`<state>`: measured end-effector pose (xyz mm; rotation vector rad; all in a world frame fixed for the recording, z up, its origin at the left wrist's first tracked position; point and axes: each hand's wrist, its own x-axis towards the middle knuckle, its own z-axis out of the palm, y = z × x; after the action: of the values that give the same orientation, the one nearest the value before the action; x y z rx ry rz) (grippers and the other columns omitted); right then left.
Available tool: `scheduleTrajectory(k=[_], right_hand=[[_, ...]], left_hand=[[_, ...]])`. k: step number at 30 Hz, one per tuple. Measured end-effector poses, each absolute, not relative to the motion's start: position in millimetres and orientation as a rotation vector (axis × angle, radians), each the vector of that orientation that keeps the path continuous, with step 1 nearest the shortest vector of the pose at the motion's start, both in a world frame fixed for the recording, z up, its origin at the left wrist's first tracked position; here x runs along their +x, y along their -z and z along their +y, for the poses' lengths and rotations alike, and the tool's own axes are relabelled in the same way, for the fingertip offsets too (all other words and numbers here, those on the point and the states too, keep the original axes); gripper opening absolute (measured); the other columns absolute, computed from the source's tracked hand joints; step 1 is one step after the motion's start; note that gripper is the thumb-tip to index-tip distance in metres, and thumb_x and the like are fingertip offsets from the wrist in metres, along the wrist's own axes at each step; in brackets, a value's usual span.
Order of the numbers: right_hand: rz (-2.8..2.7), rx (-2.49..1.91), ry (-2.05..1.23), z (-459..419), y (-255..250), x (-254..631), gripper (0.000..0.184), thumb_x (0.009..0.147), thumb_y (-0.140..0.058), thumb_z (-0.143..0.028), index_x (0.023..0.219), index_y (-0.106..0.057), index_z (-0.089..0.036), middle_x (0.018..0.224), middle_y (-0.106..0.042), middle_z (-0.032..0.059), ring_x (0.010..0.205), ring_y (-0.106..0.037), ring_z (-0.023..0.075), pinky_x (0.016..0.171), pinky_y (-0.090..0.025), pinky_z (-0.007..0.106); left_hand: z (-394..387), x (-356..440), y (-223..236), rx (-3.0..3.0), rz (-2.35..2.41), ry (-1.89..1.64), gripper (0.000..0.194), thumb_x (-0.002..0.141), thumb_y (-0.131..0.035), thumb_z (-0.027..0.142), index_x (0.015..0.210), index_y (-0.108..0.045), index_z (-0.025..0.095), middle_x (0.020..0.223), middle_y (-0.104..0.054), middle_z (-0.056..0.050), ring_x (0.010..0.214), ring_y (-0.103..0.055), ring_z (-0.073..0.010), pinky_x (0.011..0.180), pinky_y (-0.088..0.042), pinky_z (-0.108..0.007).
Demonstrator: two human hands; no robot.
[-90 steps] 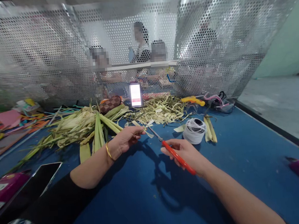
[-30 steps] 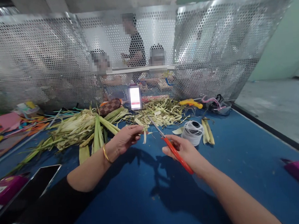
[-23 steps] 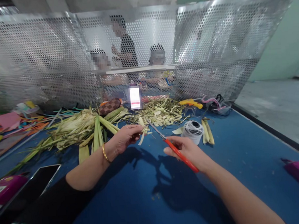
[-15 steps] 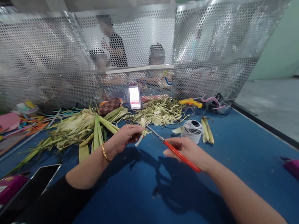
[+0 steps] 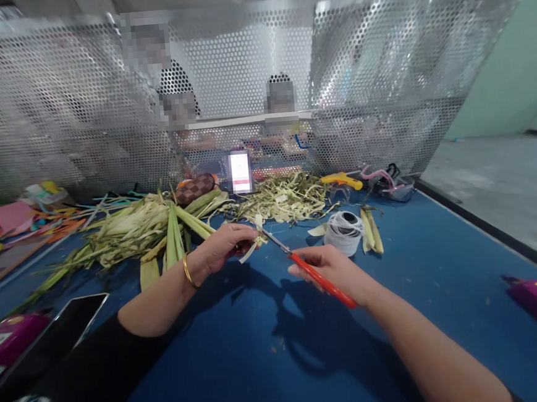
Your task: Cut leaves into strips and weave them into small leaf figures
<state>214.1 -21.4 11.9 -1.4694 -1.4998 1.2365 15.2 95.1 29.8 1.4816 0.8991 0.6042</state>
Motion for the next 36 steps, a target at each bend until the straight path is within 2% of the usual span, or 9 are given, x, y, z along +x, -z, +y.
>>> scheduleTrajectory(k=[12, 19, 23, 28, 31, 36], right_hand=[[-1.415, -1.498, -1.216, -19.8, -7.9, 210.0, 0.049, 0.064, -0.07, -0.061, 0.082, -0.068, -0.015, 0.051, -0.041, -0.0058, 0.041, -0.034, 0.0058, 0.04, -0.025, 0.021], [-1.497, -1.519, -1.148, -16.4, -6.7, 213.2, 0.041, 0.064, -0.071, -0.056, 0.073, -0.069, -0.016, 0.046, -0.037, -0.0069, 0.04, -0.032, 0.0056, 0.038, -0.026, 0.021], [-1.407, -1.52, -1.067, -14.8, -5.4, 213.6, 0.044, 0.063, -0.072, -0.055, 0.083, -0.07, -0.016, 0.051, -0.043, -0.0056, 0.039, -0.034, 0.0057, 0.037, -0.029, 0.021], [-1.274, -1.454, -1.029, -16.9, -8.4, 210.6, 0.062, 0.062, -0.072, -0.058, 0.106, -0.065, -0.015, 0.061, -0.052, -0.0029, 0.041, -0.039, 0.0067, 0.039, -0.035, 0.023], [-1.296, -1.401, -0.979, -18.6, -11.4, 208.7, 0.06, 0.063, -0.071, -0.058, 0.105, -0.065, -0.016, 0.063, -0.051, -0.0023, 0.047, -0.041, 0.0085, 0.043, -0.037, 0.023], [-1.377, -1.463, -0.837, -16.3, -6.5, 212.9, 0.056, 0.062, -0.071, -0.057, 0.101, -0.065, -0.017, 0.067, -0.053, -0.0006, 0.056, -0.046, 0.0122, 0.05, -0.04, 0.025]], left_hand=[[95.6, 15.5, -29.5, 1.456, 0.908, -0.593, 0.023, 0.066, -0.063, 0.028, 0.047, -0.055, 0.018, 0.046, -0.043, 0.002, 0.044, -0.033, -0.0079, 0.044, -0.017, -0.023], [98.7, 15.0, -27.2, 1.444, 0.898, -0.58, 0.017, 0.066, -0.065, 0.029, 0.054, -0.062, 0.016, 0.05, -0.048, 0.001, 0.045, -0.034, -0.0076, 0.044, -0.019, -0.023], [100.3, 14.1, -26.4, 1.426, 0.897, -0.596, 0.022, 0.066, -0.068, 0.034, 0.058, -0.062, 0.015, 0.053, -0.05, 0.001, 0.046, -0.036, -0.0064, 0.044, -0.02, -0.021], [100.7, 14.0, -26.4, 1.306, 0.866, -0.664, 0.023, 0.061, -0.076, 0.035, 0.066, -0.065, 0.015, 0.057, -0.054, 0.002, 0.05, -0.043, -0.0058, 0.047, -0.028, -0.019], [100.1, 14.6, -27.8, 1.194, 0.869, -0.702, 0.019, 0.06, -0.078, 0.026, 0.067, -0.065, 0.015, 0.062, -0.06, 0.001, 0.053, -0.05, -0.0067, 0.05, -0.034, -0.019], [97.9, 17.3, -32.5, 0.987, 0.867, -0.767, 0.004, 0.072, -0.068, 0.016, 0.071, -0.066, 0.014, 0.069, -0.068, -0.004, 0.059, -0.06, -0.0092, 0.055, -0.045, -0.02]])
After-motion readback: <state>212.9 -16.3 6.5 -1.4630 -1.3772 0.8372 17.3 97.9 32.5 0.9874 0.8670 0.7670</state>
